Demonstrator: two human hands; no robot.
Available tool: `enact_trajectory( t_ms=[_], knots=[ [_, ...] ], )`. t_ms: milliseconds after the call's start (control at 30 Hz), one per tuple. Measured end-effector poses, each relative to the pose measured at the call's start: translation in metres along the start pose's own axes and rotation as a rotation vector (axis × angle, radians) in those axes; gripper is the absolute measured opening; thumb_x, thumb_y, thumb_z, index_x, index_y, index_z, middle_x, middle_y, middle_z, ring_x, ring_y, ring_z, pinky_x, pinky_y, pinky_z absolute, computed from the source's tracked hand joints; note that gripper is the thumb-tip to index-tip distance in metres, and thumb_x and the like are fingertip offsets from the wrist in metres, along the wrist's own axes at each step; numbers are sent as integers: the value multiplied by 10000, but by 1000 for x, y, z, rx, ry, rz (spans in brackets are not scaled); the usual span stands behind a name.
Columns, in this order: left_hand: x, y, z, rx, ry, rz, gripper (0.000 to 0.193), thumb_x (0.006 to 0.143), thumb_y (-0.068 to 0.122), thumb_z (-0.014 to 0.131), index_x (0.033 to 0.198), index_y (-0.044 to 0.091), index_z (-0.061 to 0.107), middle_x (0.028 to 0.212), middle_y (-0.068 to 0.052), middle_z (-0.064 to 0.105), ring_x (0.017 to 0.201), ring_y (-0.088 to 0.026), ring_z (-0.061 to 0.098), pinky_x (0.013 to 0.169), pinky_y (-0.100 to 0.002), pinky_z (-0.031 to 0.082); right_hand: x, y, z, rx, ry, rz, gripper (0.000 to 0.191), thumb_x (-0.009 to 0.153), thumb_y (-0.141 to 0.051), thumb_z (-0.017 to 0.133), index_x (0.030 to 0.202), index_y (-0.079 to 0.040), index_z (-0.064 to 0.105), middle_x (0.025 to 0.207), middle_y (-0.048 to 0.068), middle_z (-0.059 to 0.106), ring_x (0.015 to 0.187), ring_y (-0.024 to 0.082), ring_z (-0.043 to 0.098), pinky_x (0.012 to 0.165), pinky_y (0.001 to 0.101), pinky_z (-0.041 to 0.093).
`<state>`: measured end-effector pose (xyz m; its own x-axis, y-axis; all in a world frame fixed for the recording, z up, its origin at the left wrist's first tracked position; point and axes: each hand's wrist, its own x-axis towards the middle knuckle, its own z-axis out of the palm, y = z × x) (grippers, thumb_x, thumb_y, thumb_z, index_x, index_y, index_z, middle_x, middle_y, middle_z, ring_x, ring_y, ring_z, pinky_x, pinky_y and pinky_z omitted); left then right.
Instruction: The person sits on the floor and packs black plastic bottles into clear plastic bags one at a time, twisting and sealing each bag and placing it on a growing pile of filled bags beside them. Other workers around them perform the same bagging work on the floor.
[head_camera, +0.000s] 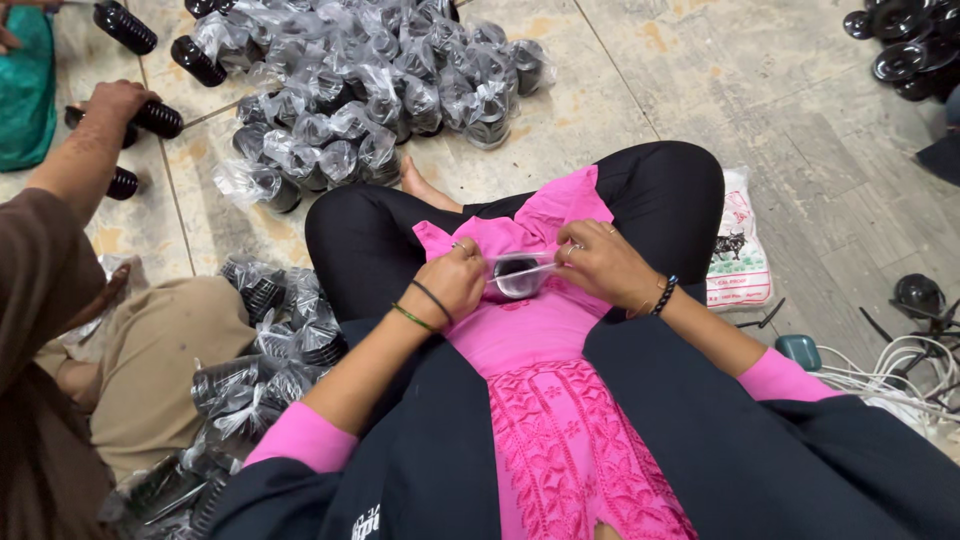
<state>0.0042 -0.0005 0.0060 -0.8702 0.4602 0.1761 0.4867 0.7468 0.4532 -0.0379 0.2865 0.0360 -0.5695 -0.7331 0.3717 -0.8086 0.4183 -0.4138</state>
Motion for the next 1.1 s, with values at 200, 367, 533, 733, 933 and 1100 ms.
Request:
enact_trajectory(
  t_ms=[200, 367, 533, 733, 933, 1100],
  knots=[
    [-2, -2, -34, 16, 33, 301, 251, 856, 261, 722, 939, 25, 700, 950, -136, 619, 752, -341, 651, 647, -441, 528, -3, 14, -7, 149, -13, 55, 107, 897, -95, 730, 970, -20, 705, 941, 118, 687, 828, 293, 697, 728, 370, 563],
    [-1, 3, -27, 7, 140, 286, 231, 917, 273, 700, 871, 54, 644, 926, -118, 616, 765, -321, 649, 681, -428, 522, 2, 14, -4, 209, 104, 164, 96, 897, -70, 736, 969, -14, 707, 923, 122, 709, 805, 269, 723, 701, 346, 574],
    [9, -8, 21, -530, 127, -473, 396, 1032, 348, 695, 762, 87, 571, 676, -90, 594, 562, -233, 555, 495, -377, 423, 2, 3, 15, 82, 245, 215, 111, 900, -76, 750, 975, -10, 702, 915, 147, 689, 786, 303, 698, 683, 387, 564],
    [41, -38, 49, -1972, -46, -992, 194, 1055, 257, 535, 914, 124, 528, 878, -100, 779, 526, -71, 559, 390, -199, 350, 1, -29, 34, -13, -9, -144, 206, 820, -61, 677, 1022, -29, 701, 949, 132, 666, 850, 315, 684, 722, 426, 551],
    [39, -13, 61, -1611, -256, -536, 184, 1050, 278, 549, 942, 129, 558, 718, -91, 610, 394, -55, 452, 309, -192, 284, 25, -23, 12, 194, 231, -38, 201, 841, -113, 779, 1000, -13, 707, 945, 118, 639, 871, 292, 649, 748, 381, 525],
    [27, -1, 54, -1406, -96, -111, 173, 1057, 70, 669, 961, 58, 526, 941, -60, 678, 852, -69, 642, 717, -227, 528, 26, -16, 16, 478, 254, 187, 69, 924, -49, 718, 969, -24, 673, 995, 98, 647, 943, 247, 659, 852, 349, 525]
  ],
)
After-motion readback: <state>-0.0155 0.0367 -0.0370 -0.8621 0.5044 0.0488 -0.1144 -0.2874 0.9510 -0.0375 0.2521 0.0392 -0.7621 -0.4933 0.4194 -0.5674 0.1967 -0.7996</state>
